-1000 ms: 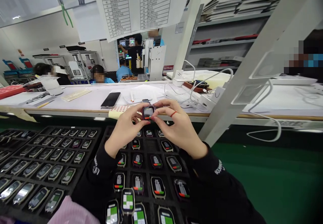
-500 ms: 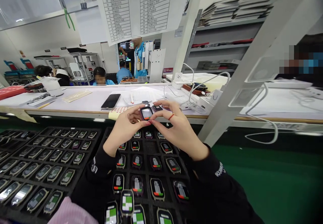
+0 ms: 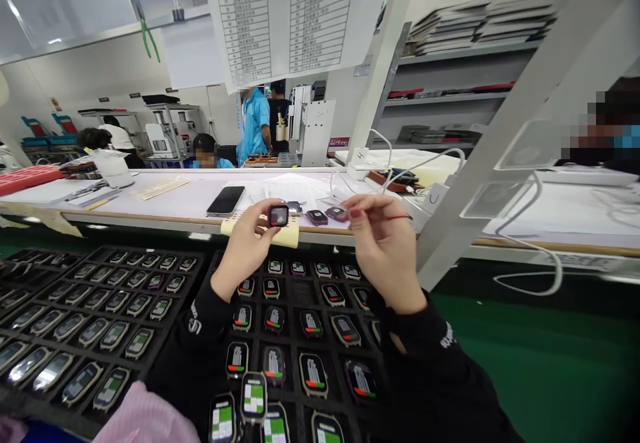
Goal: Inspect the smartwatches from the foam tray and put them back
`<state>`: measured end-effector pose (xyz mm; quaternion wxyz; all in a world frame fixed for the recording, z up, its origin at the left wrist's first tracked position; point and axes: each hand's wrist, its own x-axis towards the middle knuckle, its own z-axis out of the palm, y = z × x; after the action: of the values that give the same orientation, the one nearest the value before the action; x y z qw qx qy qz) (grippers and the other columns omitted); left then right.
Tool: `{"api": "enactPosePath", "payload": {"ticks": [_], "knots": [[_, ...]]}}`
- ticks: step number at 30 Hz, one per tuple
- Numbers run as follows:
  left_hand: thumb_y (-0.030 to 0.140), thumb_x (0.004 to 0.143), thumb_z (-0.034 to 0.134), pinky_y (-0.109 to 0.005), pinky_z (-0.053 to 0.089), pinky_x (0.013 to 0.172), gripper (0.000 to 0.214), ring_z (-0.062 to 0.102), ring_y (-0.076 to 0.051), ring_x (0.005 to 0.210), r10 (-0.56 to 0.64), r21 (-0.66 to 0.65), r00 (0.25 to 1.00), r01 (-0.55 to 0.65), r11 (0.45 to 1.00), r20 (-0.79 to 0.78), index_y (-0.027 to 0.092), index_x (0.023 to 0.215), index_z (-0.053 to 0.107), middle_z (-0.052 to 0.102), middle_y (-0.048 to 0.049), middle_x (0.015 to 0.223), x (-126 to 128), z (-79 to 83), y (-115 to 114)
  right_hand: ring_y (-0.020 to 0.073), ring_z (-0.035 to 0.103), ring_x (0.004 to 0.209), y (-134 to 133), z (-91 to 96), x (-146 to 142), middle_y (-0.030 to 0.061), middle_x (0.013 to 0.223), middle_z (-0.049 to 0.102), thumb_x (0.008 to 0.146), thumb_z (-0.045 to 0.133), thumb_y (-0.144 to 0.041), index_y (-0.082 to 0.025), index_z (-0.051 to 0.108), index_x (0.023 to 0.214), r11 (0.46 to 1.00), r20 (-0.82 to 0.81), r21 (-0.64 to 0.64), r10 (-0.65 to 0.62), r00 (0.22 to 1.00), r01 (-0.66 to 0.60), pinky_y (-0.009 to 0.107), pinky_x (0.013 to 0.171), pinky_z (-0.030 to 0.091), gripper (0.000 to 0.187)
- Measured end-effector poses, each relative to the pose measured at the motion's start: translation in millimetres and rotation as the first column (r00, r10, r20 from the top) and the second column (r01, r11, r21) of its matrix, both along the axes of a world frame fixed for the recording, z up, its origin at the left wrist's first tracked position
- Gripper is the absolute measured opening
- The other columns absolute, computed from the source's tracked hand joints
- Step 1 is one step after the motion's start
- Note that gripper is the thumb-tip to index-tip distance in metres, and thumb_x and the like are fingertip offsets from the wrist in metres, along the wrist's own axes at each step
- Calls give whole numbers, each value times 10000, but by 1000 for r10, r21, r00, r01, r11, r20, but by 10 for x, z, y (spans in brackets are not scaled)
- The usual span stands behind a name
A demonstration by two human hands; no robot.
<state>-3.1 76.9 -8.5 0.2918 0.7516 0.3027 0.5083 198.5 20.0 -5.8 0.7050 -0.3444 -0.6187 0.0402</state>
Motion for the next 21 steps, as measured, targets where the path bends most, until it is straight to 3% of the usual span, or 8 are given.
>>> {"api": "enactPosePath", "payload": {"ticks": [3,5,8,11,15,21], "knots": [[104,835,621,-259,474,745,474,633,-148,909,37,-6,996,-36,999,81,245,1285,580,639,-61,1242,-80,11,93,164,657,709,20,-10,36,61,1029,664,972,657,-489,-248,479,936,993,-132,-77,84,988,-95,290,530,489,301],[108,812,652,-246,466,719,514,628,-146,899,36,-2,992,-36,999,122,247,1300,570,642,-58,1202,-130,12,149,183,689,743,92,-63,71,79,1060,685,949,663,-556,-247,468,938,981,-134,-141,117,984,-135,285,508,508,366],[100,792,666,-232,453,677,536,612,-133,847,55,24,986,-59,998,156,248,1299,577,648,-57,1182,-183,-7,234,245,724,886,265,-213,99,121,1054,721,945,608,-643,-241,468,945,967,-9,-225,123,992,-122,382,708,602,426],[87,788,653,-228,454,668,530,604,-133,840,82,55,983,-92,994,165,255,1288,593,653,-60,1223,-214,-39,311,300,708,1072,408,-375,47,170,1105,728,1025,477,-564,-242,452,959,963,242,-264,116,963,-49,493,907,572,330],[80,790,649,-224,469,694,530,620,-145,902,64,73,982,-78,994,175,260,1287,601,654,-58,1259,-240,-73,380,320,653,1211,482,-518,-118,207,1257,677,1040,402,-330,-245,429,962,967,458,-254,108,882,13,497,937,557,118],[136,803,686,-237,506,717,563,637,-148,886,7,92,980,-26,995,201,262,1340,575,657,-70,1242,-279,-102,441,350,622,1247,594,-695,-247,208,1151,697,988,391,-242,-238,440,938,979,548,-202,81,832,37,537,971,543,70]]}}
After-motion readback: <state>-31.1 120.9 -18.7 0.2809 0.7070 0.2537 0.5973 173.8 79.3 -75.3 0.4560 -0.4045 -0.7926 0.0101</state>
